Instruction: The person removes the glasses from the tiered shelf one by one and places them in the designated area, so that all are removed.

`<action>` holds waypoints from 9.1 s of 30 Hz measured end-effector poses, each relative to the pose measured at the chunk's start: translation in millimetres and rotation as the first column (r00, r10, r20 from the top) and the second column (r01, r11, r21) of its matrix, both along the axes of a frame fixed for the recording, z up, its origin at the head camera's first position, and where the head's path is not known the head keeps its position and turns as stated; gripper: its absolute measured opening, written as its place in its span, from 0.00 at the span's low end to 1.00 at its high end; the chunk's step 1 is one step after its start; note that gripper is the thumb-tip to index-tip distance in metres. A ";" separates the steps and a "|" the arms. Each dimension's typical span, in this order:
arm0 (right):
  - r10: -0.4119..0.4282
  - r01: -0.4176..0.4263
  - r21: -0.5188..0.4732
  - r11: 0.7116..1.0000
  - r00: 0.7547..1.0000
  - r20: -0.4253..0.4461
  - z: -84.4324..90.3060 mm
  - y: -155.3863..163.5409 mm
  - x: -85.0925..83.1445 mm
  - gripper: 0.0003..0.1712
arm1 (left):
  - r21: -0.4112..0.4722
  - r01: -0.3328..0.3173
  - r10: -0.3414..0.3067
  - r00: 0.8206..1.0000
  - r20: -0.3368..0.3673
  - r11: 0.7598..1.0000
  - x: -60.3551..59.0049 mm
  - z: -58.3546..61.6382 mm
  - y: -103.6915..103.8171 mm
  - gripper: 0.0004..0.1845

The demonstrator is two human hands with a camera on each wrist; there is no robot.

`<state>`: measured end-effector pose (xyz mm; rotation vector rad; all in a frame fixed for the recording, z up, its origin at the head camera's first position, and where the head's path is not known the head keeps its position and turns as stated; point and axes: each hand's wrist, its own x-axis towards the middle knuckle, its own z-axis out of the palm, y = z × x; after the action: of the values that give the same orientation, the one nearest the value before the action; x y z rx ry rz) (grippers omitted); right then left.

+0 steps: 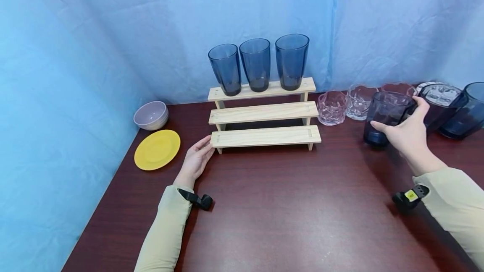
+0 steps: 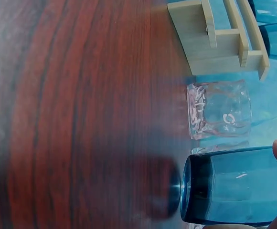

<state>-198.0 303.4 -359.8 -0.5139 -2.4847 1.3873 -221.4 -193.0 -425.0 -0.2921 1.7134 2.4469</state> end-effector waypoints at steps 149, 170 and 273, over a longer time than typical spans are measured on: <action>0.320 -0.324 0.008 0.946 0.928 -0.190 70.1 -132.7 -83.0 0.65 | -0.021 0.006 -0.006 1.000 -0.001 1.000 3.8 0.2 2.0 0.27; 0.407 -0.418 -0.037 0.908 0.899 -0.164 89.5 -149.1 -107.1 0.66 | -0.011 -0.016 0.015 1.000 -0.011 1.000 0.5 -1.3 1.2 0.26; 0.335 -0.263 0.227 0.938 0.856 -0.392 45.9 -89.9 0.2 0.61 | 0.004 0.003 -0.003 1.000 -0.026 1.000 2.9 -4.6 -1.9 0.27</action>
<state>-197.8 213.5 -313.9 0.2120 -2.3415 1.2119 -218.5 -194.9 -429.6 -0.2581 1.7171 2.4629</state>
